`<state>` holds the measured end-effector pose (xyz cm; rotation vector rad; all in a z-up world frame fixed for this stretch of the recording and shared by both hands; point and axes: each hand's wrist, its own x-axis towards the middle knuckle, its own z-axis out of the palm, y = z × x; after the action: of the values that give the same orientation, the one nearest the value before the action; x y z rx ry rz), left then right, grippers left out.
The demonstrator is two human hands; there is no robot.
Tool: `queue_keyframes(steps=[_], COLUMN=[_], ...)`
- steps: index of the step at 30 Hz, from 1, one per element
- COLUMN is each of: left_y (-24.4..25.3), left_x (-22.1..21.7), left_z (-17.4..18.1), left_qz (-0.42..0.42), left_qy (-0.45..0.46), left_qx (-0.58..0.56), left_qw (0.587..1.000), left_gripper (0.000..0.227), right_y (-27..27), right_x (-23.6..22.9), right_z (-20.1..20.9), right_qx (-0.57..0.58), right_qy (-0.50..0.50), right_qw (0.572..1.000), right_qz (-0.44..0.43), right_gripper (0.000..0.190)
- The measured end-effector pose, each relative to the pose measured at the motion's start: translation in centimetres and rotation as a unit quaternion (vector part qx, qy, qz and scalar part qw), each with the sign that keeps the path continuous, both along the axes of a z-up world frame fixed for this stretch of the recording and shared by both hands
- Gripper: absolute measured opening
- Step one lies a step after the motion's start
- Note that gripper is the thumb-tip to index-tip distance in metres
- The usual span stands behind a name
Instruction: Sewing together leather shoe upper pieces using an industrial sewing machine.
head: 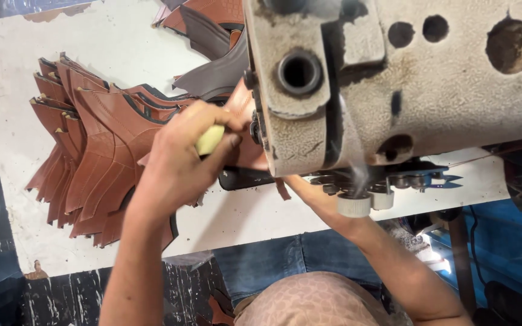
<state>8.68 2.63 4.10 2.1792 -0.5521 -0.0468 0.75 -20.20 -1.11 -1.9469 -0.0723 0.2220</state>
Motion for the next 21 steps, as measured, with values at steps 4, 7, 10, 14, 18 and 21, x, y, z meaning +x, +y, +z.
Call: queue_keyframes(steps=[4,7,10,14,18,21], left_y=[-0.6,-0.5,-0.3,-0.1,-0.2,-0.3], left_x=[1.9,2.6,2.6,1.2,-1.4,-3.7], left_z=[0.7,0.9,0.2,-1.0,-2.4,-3.9], left_qz=[-0.01,-0.011,-0.007,0.044,0.131,0.181], left_qy=[0.06,0.064,0.058,0.059,0.112,0.133], left_qx=[0.025,0.02,0.002,-0.042,-0.072,-0.113], left_qw=[0.998,0.998,0.998,0.996,0.982,0.968], left_gripper=[0.016,0.016,0.015,0.014,0.011,0.009], right_y=[-0.9,-1.1,-1.7,-4.2,-4.0,-4.1], right_x=[-1.2,-1.9,-2.4,-3.3,-2.8,-2.6], right_z=[-1.2,-2.4,-3.7,-8.0,-6.0,-4.4], right_qx=[-0.072,0.027,0.007,-0.54,-0.807,-0.772], right_qy=[-0.007,0.059,0.043,-0.275,-0.425,-0.498], right_qw=[0.993,0.998,0.999,0.767,0.355,0.325], right_qz=[0.089,0.012,0.023,0.212,0.205,0.226], right_gripper=[0.021,0.02,0.029,0.05,0.047,0.042])
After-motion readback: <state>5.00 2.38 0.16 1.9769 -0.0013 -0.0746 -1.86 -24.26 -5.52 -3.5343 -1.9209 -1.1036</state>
